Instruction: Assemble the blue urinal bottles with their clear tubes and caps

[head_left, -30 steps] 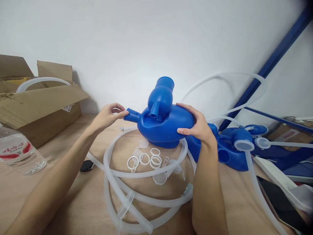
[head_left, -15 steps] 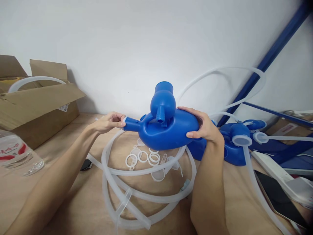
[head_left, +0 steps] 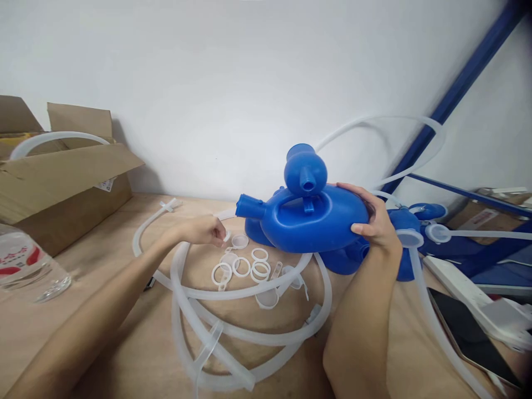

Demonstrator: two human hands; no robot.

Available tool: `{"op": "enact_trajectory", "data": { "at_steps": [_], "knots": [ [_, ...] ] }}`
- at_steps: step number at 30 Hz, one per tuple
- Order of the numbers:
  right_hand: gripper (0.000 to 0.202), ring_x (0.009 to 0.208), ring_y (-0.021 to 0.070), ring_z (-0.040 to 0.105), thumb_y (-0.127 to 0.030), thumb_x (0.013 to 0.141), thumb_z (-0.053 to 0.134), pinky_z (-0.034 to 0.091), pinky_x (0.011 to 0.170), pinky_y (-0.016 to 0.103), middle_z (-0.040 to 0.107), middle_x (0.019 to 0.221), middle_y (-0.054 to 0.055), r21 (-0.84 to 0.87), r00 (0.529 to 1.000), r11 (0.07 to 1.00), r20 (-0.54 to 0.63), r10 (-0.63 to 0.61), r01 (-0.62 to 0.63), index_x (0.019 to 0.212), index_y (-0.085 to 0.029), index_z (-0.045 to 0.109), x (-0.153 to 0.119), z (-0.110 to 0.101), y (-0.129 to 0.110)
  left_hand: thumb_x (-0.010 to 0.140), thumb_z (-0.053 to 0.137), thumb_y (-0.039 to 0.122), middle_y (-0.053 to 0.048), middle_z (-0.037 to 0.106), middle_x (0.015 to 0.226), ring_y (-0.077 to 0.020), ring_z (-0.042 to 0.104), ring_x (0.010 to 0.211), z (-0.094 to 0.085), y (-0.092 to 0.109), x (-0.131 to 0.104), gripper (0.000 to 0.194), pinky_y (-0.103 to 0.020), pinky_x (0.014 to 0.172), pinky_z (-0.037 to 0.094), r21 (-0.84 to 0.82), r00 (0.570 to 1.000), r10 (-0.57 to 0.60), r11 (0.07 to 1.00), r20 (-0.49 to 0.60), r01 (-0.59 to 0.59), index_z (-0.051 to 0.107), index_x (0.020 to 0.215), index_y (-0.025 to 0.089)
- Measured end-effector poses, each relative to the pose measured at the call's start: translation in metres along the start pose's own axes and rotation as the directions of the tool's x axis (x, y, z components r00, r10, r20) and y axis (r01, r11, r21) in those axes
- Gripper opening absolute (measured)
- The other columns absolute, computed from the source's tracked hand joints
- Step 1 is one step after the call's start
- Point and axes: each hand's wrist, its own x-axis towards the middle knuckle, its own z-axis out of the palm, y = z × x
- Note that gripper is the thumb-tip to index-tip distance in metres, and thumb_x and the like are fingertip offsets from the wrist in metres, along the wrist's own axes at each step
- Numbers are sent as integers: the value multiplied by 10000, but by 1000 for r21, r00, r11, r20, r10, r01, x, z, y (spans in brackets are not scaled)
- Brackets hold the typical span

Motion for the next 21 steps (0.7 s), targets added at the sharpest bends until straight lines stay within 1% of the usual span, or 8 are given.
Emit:
{"op": "enact_trajectory", "data": {
  "at_steps": [2,4,7,9,10,13,17,21],
  "knots": [
    [895,1360,471,569,-754,524,864,426,1164,618,698,1400,95,0,999,1000,-50,-11,11,1303,-337,720,-2,-3,1,787,751,388,-57,760,765,-202,659,717,11,-1,10,206,-268,657,452,56,999,-4,998,36,2,775,740,189],
    [930,1374,476,553,-798,503,843,421,1166,622,698,1397,93,-23,997,1000,-76,-10,8,1306,-348,716,-3,-3,0,774,793,453,-80,762,795,-222,676,742,16,5,13,270,-285,675,482,67,998,8,998,-65,-4,775,776,183],
    [972,1382,468,551,-808,505,837,425,1170,616,686,1418,92,-39,999,999,-42,-14,12,1336,-324,695,1,1,-5,723,866,511,-124,748,1121,-269,710,947,11,21,3,595,-327,769,558,-134,927,71,983,-367,-128,714,1215,214],
    [963,1378,454,560,-774,528,856,430,1174,600,680,1429,94,-34,999,998,12,-44,44,1350,-302,681,5,6,-9,727,880,502,-142,670,1318,-286,693,1097,5,32,-7,912,-360,837,589,-301,889,90,921,-449,-245,473,1512,279],
    [955,1382,446,560,-758,541,865,428,1181,591,676,1435,94,-31,997,997,36,-63,65,1355,-295,676,7,9,-11,755,868,491,-145,650,1348,-287,683,1137,3,37,-12,976,-372,861,595,-360,889,90,893,-449,-272,369,1572,300],
    [941,1419,424,534,-718,573,886,405,1216,566,652,1469,86,-12,989,992,76,-128,129,1382,-295,660,12,16,-16,821,834,463,-115,687,1223,-263,701,1068,-3,43,-20,849,-358,839,606,-407,866,45,870,-499,-280,390,1521,283],
    [993,1503,390,448,-624,622,919,386,1246,552,531,1599,60,-17,982,996,169,-80,85,1498,-324,560,16,25,-22,769,881,440,-83,677,1192,-217,697,954,-12,42,-26,673,-285,767,599,-302,724,46,889,-688,-343,551,1324,251],
    [1278,1592,367,290,-593,610,949,273,1294,585,346,1713,43,-96,973,995,231,9,14,1660,-380,253,23,43,-34,654,948,437,-85,681,1208,-221,687,933,-25,50,-42,697,-256,732,590,-185,634,35,943,-772,-277,636,1241,227]
  ]
}}
